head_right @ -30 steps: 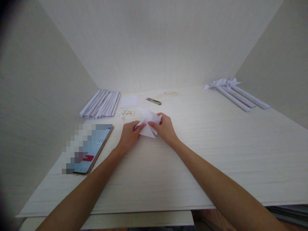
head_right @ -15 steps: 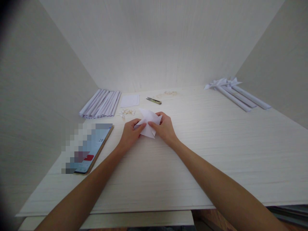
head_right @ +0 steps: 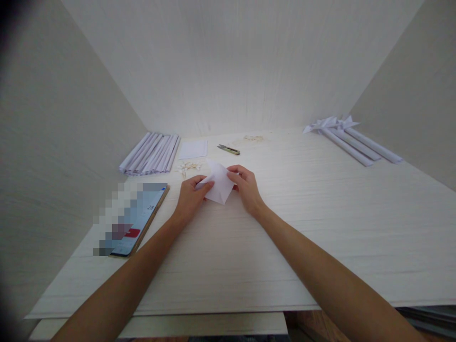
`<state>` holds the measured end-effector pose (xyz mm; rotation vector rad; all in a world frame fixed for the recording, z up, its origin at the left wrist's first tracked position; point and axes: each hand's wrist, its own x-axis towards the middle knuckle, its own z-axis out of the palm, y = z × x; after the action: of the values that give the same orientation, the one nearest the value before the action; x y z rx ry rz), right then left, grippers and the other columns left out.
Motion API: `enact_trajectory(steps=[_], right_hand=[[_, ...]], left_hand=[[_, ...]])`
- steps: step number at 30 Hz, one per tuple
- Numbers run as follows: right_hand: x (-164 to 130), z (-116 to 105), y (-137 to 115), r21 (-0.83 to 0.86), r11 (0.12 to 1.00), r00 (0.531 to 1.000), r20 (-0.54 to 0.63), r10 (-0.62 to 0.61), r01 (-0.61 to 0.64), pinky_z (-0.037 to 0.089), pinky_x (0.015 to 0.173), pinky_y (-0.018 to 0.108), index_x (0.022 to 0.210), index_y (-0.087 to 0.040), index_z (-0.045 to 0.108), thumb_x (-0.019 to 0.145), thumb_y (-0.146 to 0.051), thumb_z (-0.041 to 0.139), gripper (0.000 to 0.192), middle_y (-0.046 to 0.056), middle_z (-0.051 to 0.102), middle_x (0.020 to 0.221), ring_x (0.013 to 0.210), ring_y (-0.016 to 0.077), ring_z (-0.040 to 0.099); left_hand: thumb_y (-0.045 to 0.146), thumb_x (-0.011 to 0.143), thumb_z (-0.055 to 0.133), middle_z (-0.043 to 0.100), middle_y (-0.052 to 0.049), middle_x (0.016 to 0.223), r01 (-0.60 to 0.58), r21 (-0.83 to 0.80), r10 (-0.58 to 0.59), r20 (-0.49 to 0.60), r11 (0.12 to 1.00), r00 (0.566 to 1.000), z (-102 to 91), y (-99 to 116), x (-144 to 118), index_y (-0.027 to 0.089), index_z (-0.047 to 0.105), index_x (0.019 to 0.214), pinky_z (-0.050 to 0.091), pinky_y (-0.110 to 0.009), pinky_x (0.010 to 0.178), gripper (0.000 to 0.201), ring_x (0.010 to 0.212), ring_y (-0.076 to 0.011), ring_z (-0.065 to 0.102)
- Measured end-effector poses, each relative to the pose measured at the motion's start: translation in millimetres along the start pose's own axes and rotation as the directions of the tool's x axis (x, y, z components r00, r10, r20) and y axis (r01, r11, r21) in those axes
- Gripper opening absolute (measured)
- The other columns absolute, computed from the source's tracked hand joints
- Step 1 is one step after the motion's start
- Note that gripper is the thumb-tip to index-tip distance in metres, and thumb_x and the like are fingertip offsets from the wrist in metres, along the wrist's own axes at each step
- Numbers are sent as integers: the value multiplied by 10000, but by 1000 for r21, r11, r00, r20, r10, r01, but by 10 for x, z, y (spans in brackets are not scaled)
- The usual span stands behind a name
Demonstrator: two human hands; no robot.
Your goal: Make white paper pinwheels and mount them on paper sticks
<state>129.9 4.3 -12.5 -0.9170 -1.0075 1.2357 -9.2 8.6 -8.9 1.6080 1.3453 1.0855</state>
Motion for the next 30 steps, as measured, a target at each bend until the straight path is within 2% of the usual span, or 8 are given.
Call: enact_trajectory(steps=[3, 5, 10, 18, 24, 30], right_hand=[[1, 11, -30, 135, 990, 999, -22, 37, -34, 397, 530, 227, 610, -178, 564, 659, -367, 529, 198, -18, 533, 645, 595, 103, 496], [3, 15, -35, 148, 988, 999, -35, 42, -37, 394, 524, 231, 581, -175, 561, 652, -387, 541, 224, -12, 539, 638, 587, 104, 494], [24, -1, 25, -38, 999, 999, -41, 1, -3, 375, 516, 228, 595, -171, 574, 567, -296, 653, 150, -26, 544, 608, 544, 88, 460], [12, -21, 47, -305, 948, 995, 19, -93, 95, 398, 522, 239, 651, -169, 543, 569, -351, 669, 236, 10, 588, 686, 595, 117, 513], [-6, -24, 12, -398, 912, 995, 58, -84, 101, 347, 440, 217, 669, -170, 533, 551, -326, 683, 246, -20, 552, 614, 483, 87, 456], [-5, -23, -6, -462, 874, 989, 71, -130, 148, 356, 469, 220, 688, -159, 589, 569, -288, 664, 191, -1, 592, 660, 540, 102, 498]], left_hand=[[299, 662, 514, 531, 15, 553, 11, 10, -11, -4, 1000, 1000, -10, -17, 5, 118, 608, 707, 341, -198, 452, 209, 506, -98, 451], [309, 660, 517, 534, 14, 556, 16, 3, -16, 2, 1000, 1000, -12, -22, 6, 118, 609, 711, 342, -198, 449, 218, 502, -97, 451], [320, 649, 527, 545, 10, 570, 32, -18, -32, 19, 999, 999, -13, -4, 1, 115, 611, 726, 355, -199, 447, 236, 500, -98, 462], [329, 640, 530, 535, 17, 554, 29, -49, -27, 35, 998, 999, -15, 0, -2, 109, 615, 708, 344, -195, 437, 246, 482, -90, 446], [308, 639, 520, 543, 17, 570, 46, -65, -43, 40, 997, 998, -14, 16, -5, 105, 612, 706, 338, -188, 431, 232, 492, -90, 453], [298, 633, 531, 546, 19, 575, 40, -72, -35, 62, 997, 997, -11, 15, -3, 109, 617, 703, 341, -186, 437, 219, 509, -95, 468]])
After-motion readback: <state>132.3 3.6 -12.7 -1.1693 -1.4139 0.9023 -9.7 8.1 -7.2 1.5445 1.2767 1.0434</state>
